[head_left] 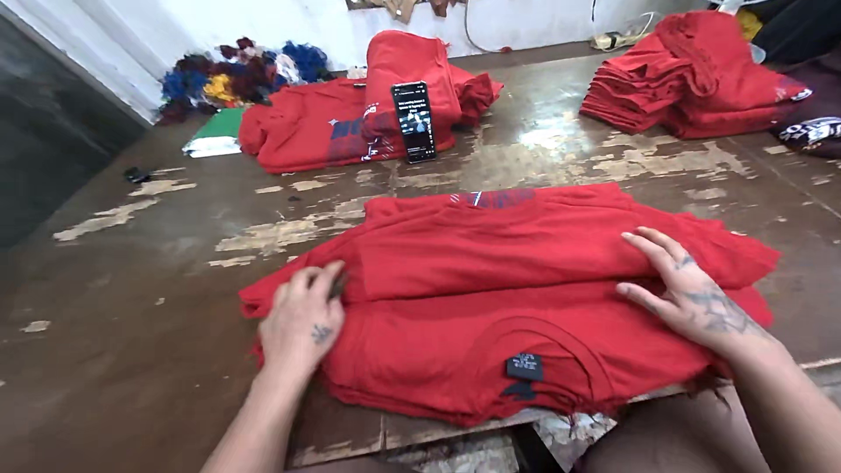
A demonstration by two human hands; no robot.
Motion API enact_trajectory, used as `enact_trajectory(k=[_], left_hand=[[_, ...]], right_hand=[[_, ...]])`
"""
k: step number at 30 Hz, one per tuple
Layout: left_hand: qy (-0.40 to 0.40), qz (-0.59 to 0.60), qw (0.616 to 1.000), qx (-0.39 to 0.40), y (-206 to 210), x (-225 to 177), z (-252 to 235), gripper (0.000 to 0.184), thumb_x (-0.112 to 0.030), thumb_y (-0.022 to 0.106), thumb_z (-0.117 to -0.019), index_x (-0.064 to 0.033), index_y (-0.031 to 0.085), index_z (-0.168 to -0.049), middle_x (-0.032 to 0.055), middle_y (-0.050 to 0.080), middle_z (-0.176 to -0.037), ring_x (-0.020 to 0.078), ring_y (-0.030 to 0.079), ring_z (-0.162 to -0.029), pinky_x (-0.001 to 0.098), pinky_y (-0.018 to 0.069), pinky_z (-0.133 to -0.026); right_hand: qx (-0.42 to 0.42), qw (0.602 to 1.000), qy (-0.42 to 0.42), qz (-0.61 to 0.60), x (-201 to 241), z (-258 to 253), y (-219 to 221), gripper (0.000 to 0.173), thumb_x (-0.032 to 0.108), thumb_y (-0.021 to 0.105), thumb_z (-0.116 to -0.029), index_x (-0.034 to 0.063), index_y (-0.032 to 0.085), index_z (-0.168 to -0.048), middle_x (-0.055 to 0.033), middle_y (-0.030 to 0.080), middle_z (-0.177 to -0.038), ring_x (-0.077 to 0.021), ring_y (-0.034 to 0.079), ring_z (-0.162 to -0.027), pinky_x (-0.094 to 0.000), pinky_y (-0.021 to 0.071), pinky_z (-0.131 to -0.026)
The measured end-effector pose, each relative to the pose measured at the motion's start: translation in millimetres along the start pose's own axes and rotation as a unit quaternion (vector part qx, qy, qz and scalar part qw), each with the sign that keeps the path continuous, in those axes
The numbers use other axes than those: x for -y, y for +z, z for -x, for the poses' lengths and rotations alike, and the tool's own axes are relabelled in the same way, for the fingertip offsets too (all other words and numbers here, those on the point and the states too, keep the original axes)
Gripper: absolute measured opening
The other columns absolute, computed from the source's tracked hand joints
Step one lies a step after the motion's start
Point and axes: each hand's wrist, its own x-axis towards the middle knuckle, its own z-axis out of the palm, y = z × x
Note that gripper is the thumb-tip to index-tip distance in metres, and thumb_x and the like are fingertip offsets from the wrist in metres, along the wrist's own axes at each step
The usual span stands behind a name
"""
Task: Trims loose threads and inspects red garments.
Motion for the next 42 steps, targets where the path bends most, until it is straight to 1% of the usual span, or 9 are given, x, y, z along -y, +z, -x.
enact_trajectory(k=[4, 11, 14, 16, 18, 21, 25, 37, 42], left_hand=[[-0.186, 0.016, 0.98, 0.064, 15, 71, -35, 0.039, -0.033, 0.041, -0.1094, -0.0185, 0.064, -0.138, 0.0189, 0.057, -0.145, 0.0517, 0.043, -0.138, 0.08, 0.0342, -0.099], [-0.225, 0.095, 0.961, -0.127, -2, 96, -18, 0.043, -0.023, 0.037, -0.1105, 0.0033, 0.057, -0.138, 0.0348, 0.055, -0.138, 0.0506, 0.051, -0.131, 0.0657, 0.0372, -0.11], [-0.1, 0.208, 0.941, -0.248, -38, 12, 5, 0.043, -0.021, 0.035, -0.1094, 0.0099, 0.054, -0.134, 0.0224, 0.066, -0.108, 0.0192, 0.063, -0.08, 0.034, 0.0535, -0.073], [-0.013, 0.299, 0.941, -0.159, -47, -76, 32, 0.036, -0.016, 0.042, -0.1084, 0.01, 0.059, -0.128, 0.0137, 0.071, -0.1, 0.0094, 0.065, -0.074, 0.0265, 0.0555, -0.066], [0.071, 0.272, 0.959, 0.033, -40, -159, 57, 0.035, -0.01, 0.052, -0.1014, -0.005, 0.067, -0.132, 0.0114, 0.072, -0.124, 0.0193, 0.074, -0.092, 0.039, 0.061, -0.077], [0.229, 0.371, 0.883, 0.176, 8, -230, 95, 0.044, -0.011, 0.067, -0.0919, -0.0189, 0.066, -0.135, 0.0186, 0.054, -0.148, 0.0224, 0.074, -0.078, 0.0424, 0.0601, -0.056], [0.266, 0.534, 0.779, 0.19, 25, -240, 99, 0.035, -0.015, 0.048, -0.105, -0.0056, 0.064, -0.134, 0.017, 0.061, -0.137, 0.0208, 0.066, -0.115, 0.0377, 0.0577, -0.093], [0.242, 0.654, 0.682, 0.221, 27, -238, 108, 0.049, -0.034, 0.04, -0.1113, -0.0051, 0.045, -0.151, 0.0115, 0.066, -0.093, 0.0071, 0.058, -0.062, 0.0237, 0.0551, -0.061], [0.136, 0.786, 0.518, 0.309, 22, -243, 120, 0.058, -0.043, 0.047, -0.1068, -0.015, 0.039, -0.156, -0.0014, 0.066, -0.113, -0.0059, 0.058, -0.069, 0.0152, 0.0526, -0.065]], right_hand=[[-0.013, 0.996, 0.028, 0.085, -116, -3, 7, 0.103, 0.088, 0.037, -0.083, 0.0164, 0.043, -0.157, -0.0194, 0.036, -0.163, -0.0459, 0.029, -0.151, -0.0782, 0.0158, -0.114], [-0.043, 0.988, 0.147, 0.013, -167, 34, -10, 0.082, 0.068, 0.034, -0.0966, 0.0128, 0.043, -0.157, -0.022, 0.047, -0.155, -0.0413, 0.043, -0.145, -0.0623, 0.0299, -0.118], [-0.154, 0.975, 0.162, 0.002, -158, 47, -9, 0.075, 0.057, 0.045, -0.0983, 0.0062, 0.045, -0.154, -0.027, 0.045, -0.154, -0.0451, 0.042, -0.144, -0.0619, 0.0301, -0.118], [-0.243, 0.958, 0.149, 0.015, -136, 57, -9, 0.07, 0.048, 0.049, -0.0997, -0.0015, 0.05, -0.148, -0.0319, 0.045, -0.152, -0.0487, 0.041, -0.143, -0.0609, 0.0306, -0.118], [-0.312, 0.945, 0.094, 0.015, -101, 64, -6, 0.067, 0.044, 0.049, -0.1006, -0.0096, 0.053, -0.14, -0.0359, 0.048, -0.147, -0.0491, 0.045, -0.14, -0.0563, 0.0342, -0.118], [-0.356, 0.933, -0.029, -0.039, -49, 77, 6, 0.057, 0.039, 0.053, -0.1037, -0.0098, 0.058, -0.133, -0.032, 0.054, -0.141, -0.0362, 0.051, -0.137, -0.045, 0.0412, -0.115], [-0.341, 0.928, -0.105, -0.108, -18, 96, 16, 0.039, 0.04, 0.054, -0.1049, 0.0184, 0.062, -0.137, -0.0003, 0.058, -0.145, -0.0121, 0.051, -0.138, -0.0333, 0.0435, -0.114], [-0.341, 0.904, -0.154, -0.207, 49, 130, 50, 0.017, 0.035, 0.054, -0.1058, 0.027, 0.066, -0.116, 0.0151, 0.068, -0.098, 0.0033, 0.064, -0.095, -0.0175, 0.0512, -0.089], [-0.286, 0.925, -0.167, -0.185, 56, 133, 62, 0.025, 0.03, 0.067, -0.0989, 0.0248, 0.063, -0.123, 0.0073, 0.063, -0.11, -0.0023, 0.062, -0.106, -0.0185, 0.0525, -0.092]])
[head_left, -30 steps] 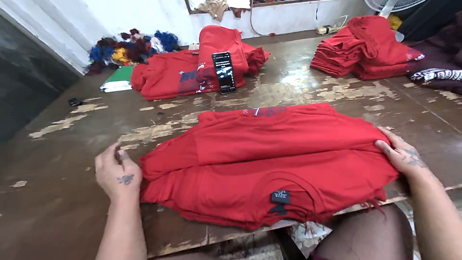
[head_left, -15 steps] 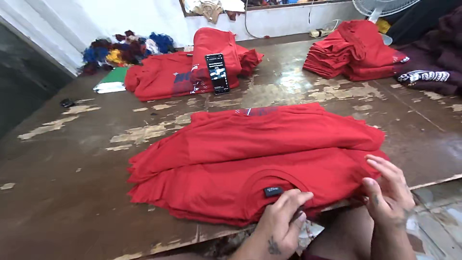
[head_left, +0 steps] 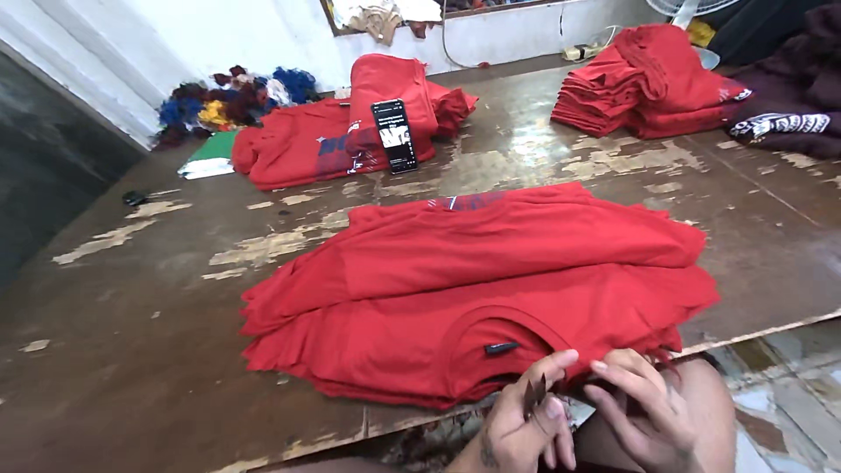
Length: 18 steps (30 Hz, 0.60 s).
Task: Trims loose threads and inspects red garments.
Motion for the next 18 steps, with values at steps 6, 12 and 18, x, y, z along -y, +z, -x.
enact_trajectory(k=[6, 12, 18], left_hand=[[-0.093, 0.263, 0.96, 0.008, 10, -4, 2, 0.07, -0.038, 0.057, -0.1039, -0.026, 0.022, -0.164, -0.0035, 0.042, -0.159, -0.0011, 0.068, -0.087, 0.0189, 0.0576, -0.074], [-0.028, -0.109, 0.993, -0.02, 4, -2, 4, 0.064, -0.045, 0.043, -0.1082, -0.0101, 0.029, -0.161, 0.0064, 0.062, -0.124, 0.0019, 0.061, -0.068, 0.0218, 0.0545, -0.059], [-0.029, -0.047, 0.998, -0.011, -1, -8, -2, 0.062, -0.042, 0.042, -0.1091, -0.0138, 0.025, -0.162, 0.0002, 0.066, -0.122, 0.0019, 0.064, -0.071, 0.0213, 0.0561, -0.061]], right_hand=[[-0.009, 0.999, -0.024, -0.021, -19, 5, 14, 0.02, 0.019, 0.064, -0.1005, 0.0232, 0.069, -0.12, 0.0019, 0.062, -0.105, -0.0069, 0.062, -0.102, -0.0209, 0.0532, -0.089], [0.041, 0.989, 0.059, -0.126, 0, 5, 1, 0.014, 0.031, 0.058, -0.1048, 0.0223, 0.069, -0.106, 0.0107, 0.067, -0.1, 0.0018, 0.065, -0.095, -0.0136, 0.0548, -0.083], [0.123, 0.98, 0.048, -0.146, 7, 6, -26, 0.009, 0.025, 0.064, -0.102, 0.0173, 0.069, -0.101, 0.0086, 0.07, -0.107, -0.0023, 0.067, -0.108, -0.02, 0.0569, -0.095]])
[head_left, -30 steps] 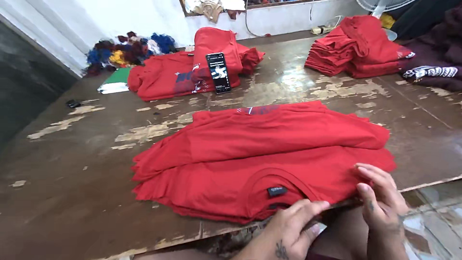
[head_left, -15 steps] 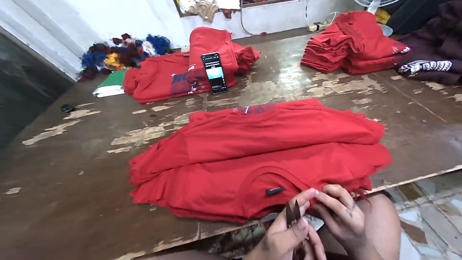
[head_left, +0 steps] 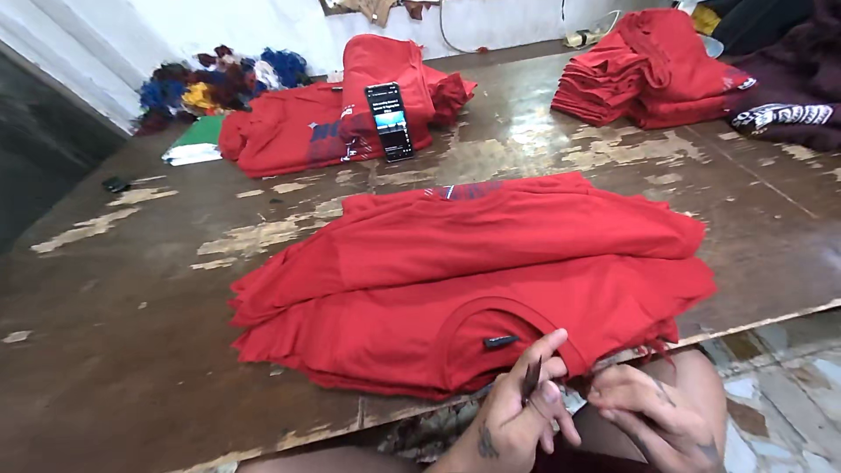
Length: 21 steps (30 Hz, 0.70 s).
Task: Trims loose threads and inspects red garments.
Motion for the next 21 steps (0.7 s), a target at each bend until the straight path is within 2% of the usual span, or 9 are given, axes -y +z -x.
enact_trajectory(k=[2, 5, 7, 9, 11, 13, 17, 19, 21], left_hand=[[-0.006, 0.034, 0.999, -0.006, 0, -1, -2, 0.064, -0.045, 0.043, -0.1081, -0.0173, 0.024, -0.162, -0.0014, 0.067, -0.122, 0.0019, 0.065, -0.071, 0.0214, 0.0567, -0.061], [0.015, 0.037, 0.999, -0.016, 2, 5, -1, 0.066, -0.047, 0.044, -0.1072, -0.02, 0.023, -0.163, -0.0023, 0.068, -0.121, 0.0008, 0.065, -0.07, 0.0207, 0.0574, -0.062], [0.051, -0.035, 0.998, -0.018, 7, 13, -1, 0.066, -0.047, 0.041, -0.1082, -0.0146, 0.023, -0.163, 0.0009, 0.067, -0.113, 0.0011, 0.063, -0.068, 0.0212, 0.0567, -0.062], [0.084, -0.134, 0.987, -0.016, 9, 21, 0, 0.061, -0.04, 0.038, -0.1104, -0.0094, 0.026, -0.162, 0.0079, 0.068, -0.11, 0.0033, 0.063, -0.067, 0.0223, 0.057, -0.064], [0.1, -0.192, 0.976, -0.007, 8, 23, 2, 0.059, -0.037, 0.038, -0.1113, -0.007, 0.027, -0.161, 0.0128, 0.069, -0.11, 0.0064, 0.065, -0.072, 0.0243, 0.058, -0.07], [0.098, -0.217, 0.971, 0.007, 2, 19, 4, 0.059, -0.037, 0.037, -0.1114, -0.0068, 0.027, -0.161, 0.0141, 0.069, -0.11, 0.0083, 0.067, -0.074, 0.0256, 0.0586, -0.072], [0.111, -0.401, 0.909, 0.027, -18, -17, -3, 0.046, -0.022, 0.043, -0.1093, -0.0013, 0.046, -0.15, 0.0088, 0.074, -0.108, 0.0117, 0.071, -0.08, 0.0319, 0.0605, -0.07], [0.114, -0.53, 0.84, 0.013, -26, -44, -14, 0.043, -0.013, 0.057, -0.0947, -0.0055, 0.062, -0.137, 0.0035, 0.074, -0.089, 0.015, 0.069, -0.068, 0.0368, 0.0566, -0.055], [0.095, -0.629, 0.771, 0.019, -27, -68, -25, 0.051, -0.019, 0.064, -0.0859, -0.0103, 0.065, -0.136, 0.0047, 0.067, -0.079, 0.0207, 0.065, -0.059, 0.0398, 0.0499, -0.046]], right_hand=[[0.007, 1.0, 0.008, -0.018, 2, 0, -6, 0.012, 0.029, 0.066, -0.1007, 0.0175, 0.069, -0.103, 0.0084, 0.071, -0.104, -0.0015, 0.068, -0.103, -0.0193, 0.0578, -0.091], [-0.003, 0.996, 0.089, -0.031, -6, -1, -13, 0.041, 0.061, 0.054, -0.0993, 0.0313, 0.068, -0.123, 0.0152, 0.073, -0.09, 0.0036, 0.069, -0.077, -0.016, 0.0591, -0.068], [-0.003, 0.992, 0.118, -0.046, -17, -6, -8, 0.054, 0.069, 0.04, -0.0998, 0.0262, 0.071, -0.112, 0.0115, 0.069, -0.078, 0.0025, 0.065, -0.066, -0.0162, 0.0558, -0.059], [-0.011, 0.983, 0.142, -0.113, -26, -9, 5, 0.044, 0.061, 0.051, -0.1002, 0.0223, 0.072, -0.1, 0.0096, 0.068, -0.073, 0.0016, 0.063, -0.062, -0.0171, 0.0555, -0.056], [-0.033, 0.962, 0.182, -0.203, -26, -7, 18, 0.022, 0.043, 0.067, -0.0972, 0.0235, 0.075, -0.102, 0.0085, 0.07, -0.072, 0.0003, 0.064, -0.057, -0.0182, 0.0574, -0.053], [-0.04, 0.947, 0.198, -0.248, -27, -1, 23, 0.012, 0.032, 0.07, -0.0961, 0.0235, 0.075, -0.102, 0.0072, 0.069, -0.069, -0.0003, 0.063, -0.052, -0.0183, 0.0555, -0.049], [-0.057, 0.979, 0.126, -0.147, -28, 5, 16, 0.01, 0.033, 0.067, -0.0986, 0.0252, 0.073, -0.1, 0.0125, 0.069, -0.077, 0.0044, 0.063, -0.062, -0.0129, 0.055, -0.056], [-0.056, 0.994, 0.078, -0.056, -23, 3, 8, 0.012, 0.033, 0.064, -0.1007, 0.0244, 0.071, -0.101, 0.0128, 0.069, -0.09, 0.0043, 0.065, -0.079, -0.0125, 0.0562, -0.07], [-0.049, 0.997, 0.063, 0.001, -13, 1, 4, 0.012, 0.032, 0.062, -0.1019, 0.0219, 0.069, -0.1, 0.0104, 0.067, -0.093, 0.0031, 0.065, -0.084, -0.0135, 0.0561, -0.075]])
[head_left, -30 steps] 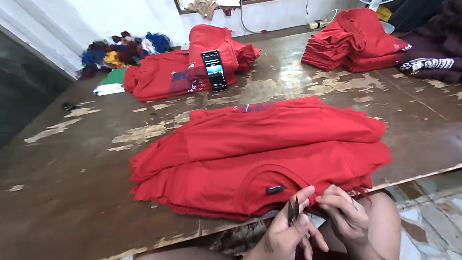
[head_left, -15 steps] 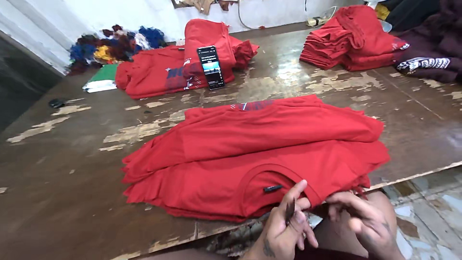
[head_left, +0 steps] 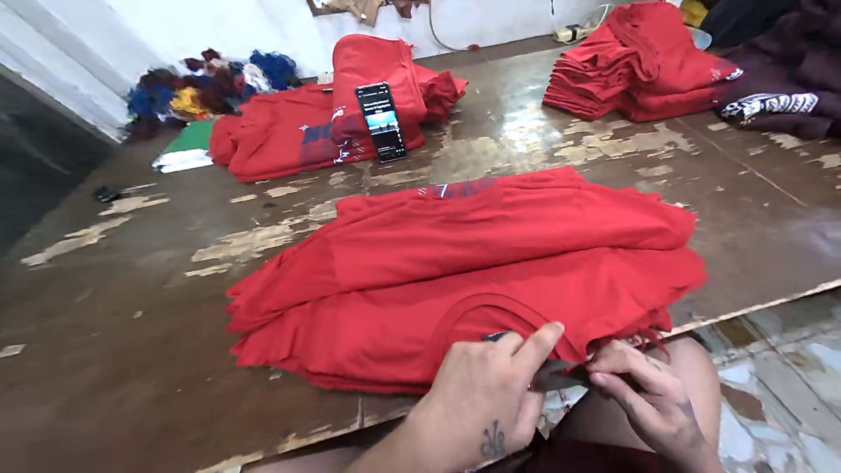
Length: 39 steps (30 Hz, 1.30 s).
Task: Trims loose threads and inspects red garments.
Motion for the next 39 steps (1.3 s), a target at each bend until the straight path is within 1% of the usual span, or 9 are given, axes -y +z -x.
enact_trajectory(k=[6, 14, 18, 20, 23, 25, 29, 33, 39], left_hand=[[0.093, -0.147, 0.985, 0.015, -15, -14, -24, 0.03, -0.013, 0.065, -0.0801, -0.0163, 0.074, -0.108, 0.0053, 0.066, -0.08, 0.024, 0.065, -0.067, 0.0369, 0.0463, -0.051], [0.067, -0.188, 0.98, 0.02, -2, -2, -18, 0.03, -0.008, 0.07, -0.0786, -0.0164, 0.077, -0.107, 0.006, 0.067, -0.077, 0.0238, 0.066, -0.063, 0.0373, 0.0486, -0.051], [0.001, -0.079, 0.995, -0.057, 5, 8, -3, 0.033, -0.028, 0.065, -0.0873, -0.0124, 0.075, -0.114, 0.0043, 0.064, -0.077, 0.0199, 0.064, -0.062, 0.0359, 0.0503, -0.05], [-0.029, -0.088, 0.994, -0.053, 23, 6, 2, 0.034, -0.038, 0.074, -0.0827, -0.0119, 0.076, -0.105, 0.0016, 0.069, -0.076, 0.0176, 0.069, -0.065, 0.0375, 0.055, -0.052], [0.008, -0.054, 0.995, -0.084, 57, 7, 1, 0.014, -0.017, 0.071, -0.0755, -0.0138, 0.074, -0.088, 0.0009, 0.065, -0.073, 0.0162, 0.067, -0.064, 0.0358, 0.0535, -0.05], [0.039, 0.029, 0.993, -0.11, 60, 11, -3, 0.013, -0.012, 0.067, -0.0791, -0.0154, 0.076, -0.088, 0.0029, 0.067, -0.084, 0.0163, 0.067, -0.077, 0.0327, 0.0564, -0.061], [0.044, 0.117, 0.988, -0.088, 56, 25, -4, 0.012, -0.021, 0.069, -0.0891, -0.0092, 0.071, -0.086, 0.0052, 0.072, -0.087, 0.0156, 0.07, -0.081, 0.0329, 0.0586, -0.07], [-0.074, 0.204, 0.976, -0.025, 41, 23, -11, 0.026, -0.022, 0.055, -0.1031, -0.0013, 0.066, -0.09, 0.0071, 0.065, -0.071, 0.0166, 0.065, -0.065, 0.0357, 0.0538, -0.061], [-0.164, 0.175, 0.97, 0.032, 35, 12, -23, 0.028, -0.029, 0.062, -0.0988, -0.0023, 0.069, -0.1, 0.0093, 0.066, -0.075, 0.0228, 0.066, -0.069, 0.0444, 0.0531, -0.063]], right_hand=[[0.007, 0.994, -0.051, 0.1, 16, -10, -5, 0.019, 0.032, 0.057, -0.1047, 0.0161, 0.063, -0.097, 0.0041, 0.06, -0.095, 0.0, 0.061, -0.094, -0.0143, 0.0522, -0.081], [0.043, 0.987, -0.119, 0.097, 22, -15, 0, 0.02, 0.03, 0.057, -0.1053, 0.0144, 0.061, -0.094, 0.0009, 0.06, -0.089, -0.0035, 0.063, -0.088, -0.016, 0.0538, -0.078], [0.034, 0.984, -0.139, 0.109, 22, -32, -13, 0.047, 0.052, 0.054, -0.1028, 0.0145, 0.056, -0.075, 0.0016, 0.057, -0.065, -0.0067, 0.06, -0.066, -0.0236, 0.0514, -0.063], [0.072, 0.976, -0.138, 0.15, 17, -62, -18, 0.043, 0.048, 0.046, -0.1076, 0.0131, 0.06, -0.087, -0.002, 0.061, -0.077, -0.0113, 0.064, -0.077, -0.0291, 0.054, -0.072], [0.219, 0.954, -0.125, 0.161, 6, -103, -2, 0.03, 0.018, 0.05, -0.104, 0.0157, 0.071, -0.124, -0.0139, 0.069, -0.118, -0.0281, 0.068, -0.107, -0.046, 0.0569, -0.091], [0.302, 0.93, -0.143, 0.155, -1, -111, 3, 0.028, 0.006, 0.055, -0.0935, 0.0121, 0.074, -0.114, -0.0217, 0.065, -0.126, -0.0398, 0.066, -0.111, -0.0556, 0.0548, -0.089], [0.377, 0.893, -0.146, 0.2, 27, -124, -19, 0.011, 0.01, 0.062, -0.0873, 0.0047, 0.067, -0.096, -0.0229, 0.062, -0.124, -0.0317, 0.07, -0.099, -0.0408, 0.0607, -0.075], [0.192, 0.916, -0.247, 0.25, 2, -104, -14, 0.011, 0.015, 0.06, -0.0911, 0.0048, 0.062, -0.087, -0.0186, 0.069, -0.101, -0.0263, 0.071, -0.076, -0.037, 0.0571, -0.055], [-0.012, 0.935, -0.227, 0.272, -27, -58, 10, 0.013, 0.019, 0.06, -0.094, 0.008, 0.065, -0.092, -0.0119, 0.07, -0.095, -0.02, 0.071, -0.091, -0.0312, 0.0587, -0.081]])
